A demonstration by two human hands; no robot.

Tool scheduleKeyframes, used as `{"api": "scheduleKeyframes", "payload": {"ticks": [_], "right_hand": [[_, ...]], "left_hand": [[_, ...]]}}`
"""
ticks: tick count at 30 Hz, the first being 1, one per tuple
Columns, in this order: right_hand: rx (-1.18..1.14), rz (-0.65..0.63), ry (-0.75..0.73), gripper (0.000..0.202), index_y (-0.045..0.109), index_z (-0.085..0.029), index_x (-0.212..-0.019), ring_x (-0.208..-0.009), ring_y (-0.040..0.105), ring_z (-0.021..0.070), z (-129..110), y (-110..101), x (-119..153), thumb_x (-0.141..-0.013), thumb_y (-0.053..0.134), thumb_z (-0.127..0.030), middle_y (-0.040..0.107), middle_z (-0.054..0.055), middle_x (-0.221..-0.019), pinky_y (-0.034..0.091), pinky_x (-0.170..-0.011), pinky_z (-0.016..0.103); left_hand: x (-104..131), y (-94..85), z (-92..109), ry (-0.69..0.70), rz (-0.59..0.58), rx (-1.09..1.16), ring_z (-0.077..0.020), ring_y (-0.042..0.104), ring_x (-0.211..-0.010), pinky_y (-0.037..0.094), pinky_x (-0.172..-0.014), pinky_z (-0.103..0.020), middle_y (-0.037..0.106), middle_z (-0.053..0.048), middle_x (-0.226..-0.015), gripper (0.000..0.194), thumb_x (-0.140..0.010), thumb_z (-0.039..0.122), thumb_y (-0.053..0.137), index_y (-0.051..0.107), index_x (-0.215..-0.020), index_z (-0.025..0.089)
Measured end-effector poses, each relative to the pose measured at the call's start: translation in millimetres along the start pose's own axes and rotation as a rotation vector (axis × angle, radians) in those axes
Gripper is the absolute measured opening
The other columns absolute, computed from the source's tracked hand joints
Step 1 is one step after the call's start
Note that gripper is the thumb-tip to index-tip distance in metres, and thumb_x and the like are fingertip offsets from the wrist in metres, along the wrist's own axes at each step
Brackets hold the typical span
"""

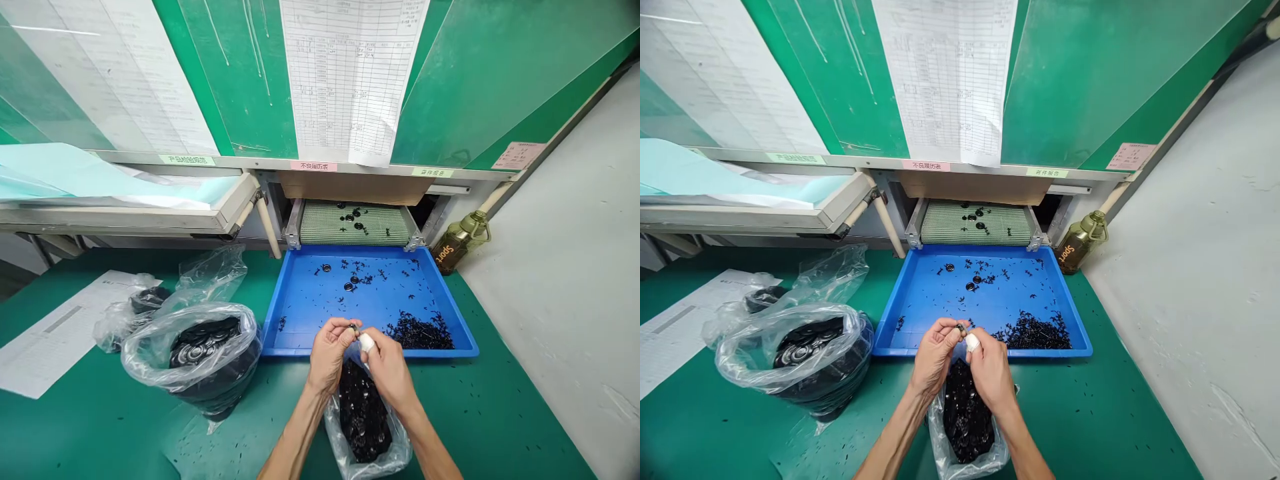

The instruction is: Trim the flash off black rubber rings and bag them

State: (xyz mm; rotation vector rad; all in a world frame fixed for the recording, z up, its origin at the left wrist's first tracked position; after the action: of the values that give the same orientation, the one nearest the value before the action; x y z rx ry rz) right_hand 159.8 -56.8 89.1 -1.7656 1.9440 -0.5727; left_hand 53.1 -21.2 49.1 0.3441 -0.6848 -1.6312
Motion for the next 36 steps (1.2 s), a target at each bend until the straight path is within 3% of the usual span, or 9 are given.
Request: {"api": "scheduleKeyframes", "payload": {"ticks": [4, 8, 10, 15, 26, 31, 36], "right_hand": [[-0.178, -0.075, 0.123, 0.024, 0.053, -0.017, -0.066, -0.049, 0.04, 0.0088, 17, 9, -21, -0.083, 0.037, -0.024, 0.05, -0.004, -0.054, 0.028, -0.049, 0.019], [-0.143, -0.089, 0.137, 0.024, 0.059, -0.017, -0.076, -0.05, 0.043, 0.0096, 29, 11, -29, -0.083, 0.037, -0.022, 0.054, -0.004, -0.057, 0.03, -0.049, 0.02], [-0.036, -0.041, 0.099, 0.026, 0.062, -0.017, -0.085, -0.053, 0.048, 0.0111, 31, 7, -28, -0.084, 0.035, -0.019, 0.057, -0.002, -0.061, 0.034, -0.052, 0.021], [0.27, 0.122, -0.141, 0.036, 0.061, -0.017, -0.107, -0.082, 0.059, 0.0171, 20, -2, -18, -0.086, 0.032, -0.014, 0.063, 0.007, -0.093, 0.043, -0.073, 0.026], [0.575, 0.199, -0.249, 0.034, 0.061, -0.015, -0.106, -0.062, 0.054, 0.0143, 0, 4, -12, -0.087, 0.033, -0.011, 0.057, 0.004, -0.074, 0.038, -0.057, 0.023], [0.332, 0.075, -0.143, 0.032, 0.061, -0.018, -0.094, -0.063, 0.052, 0.0129, 2, 9, -18, -0.082, 0.033, -0.008, 0.059, 0.002, -0.075, 0.034, -0.059, 0.023], [-0.116, -0.179, 0.076, 0.024, 0.051, -0.018, -0.062, -0.05, 0.04, 0.009, 22, 15, -34, -0.082, 0.039, -0.02, 0.047, -0.004, -0.052, 0.027, -0.051, 0.02]], "left_hand": [[-16, -8.5, 0, -0.012, -0.02, -0.086, -0.0149, 0.063, -0.078, 0.046, -0.077, -0.029, 0.071, -0.008, -0.092, 0.02, -0.066, 0.024, 0.075, 0.06, -0.077, 0.016], [-28, -11.0, -2, -0.045, -0.05, -0.16, -0.0159, 0.064, -0.081, 0.045, -0.079, -0.03, 0.07, -0.01, -0.096, 0.019, -0.067, 0.023, 0.074, 0.057, -0.073, 0.015], [-32, -11.0, -3, -0.04, -0.047, -0.163, -0.015, 0.064, -0.079, 0.045, -0.079, -0.029, 0.07, -0.009, -0.099, 0.02, -0.067, 0.022, 0.074, 0.057, -0.074, 0.016], [-36, -13.2, -4, -0.007, 0.002, -0.164, -0.0153, 0.062, -0.085, 0.044, -0.082, -0.028, 0.07, -0.007, -0.096, 0.023, -0.066, 0.02, 0.075, 0.058, -0.083, 0.017], [-29, -12.1, -6, 0.048, 0.048, -0.123, -0.0142, 0.062, -0.086, 0.044, -0.081, -0.027, 0.07, -0.004, -0.09, 0.021, -0.064, 0.016, 0.075, 0.059, -0.077, 0.017], [-27, -20.2, -7, 0.066, 0.102, -0.087, -0.014, 0.063, -0.081, 0.046, -0.078, -0.027, 0.071, -0.004, -0.085, 0.019, -0.064, 0.016, 0.075, 0.059, -0.074, 0.017], [-31, -25.2, -10, 0.034, 0.057, -0.05, -0.0125, 0.062, -0.07, 0.047, -0.069, -0.026, 0.071, -0.004, -0.085, 0.02, -0.064, 0.019, 0.075, 0.06, -0.076, 0.016]]}}
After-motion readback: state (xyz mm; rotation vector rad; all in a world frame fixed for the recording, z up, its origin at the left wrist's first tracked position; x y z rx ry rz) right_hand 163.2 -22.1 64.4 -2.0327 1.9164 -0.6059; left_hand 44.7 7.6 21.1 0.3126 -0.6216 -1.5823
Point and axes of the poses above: each hand's wrist, its own x-axis away from the middle knuckle, its own y-axis out of the palm, z = x × y, the point moved 6 cm from there along -x, towards the middle knuckle
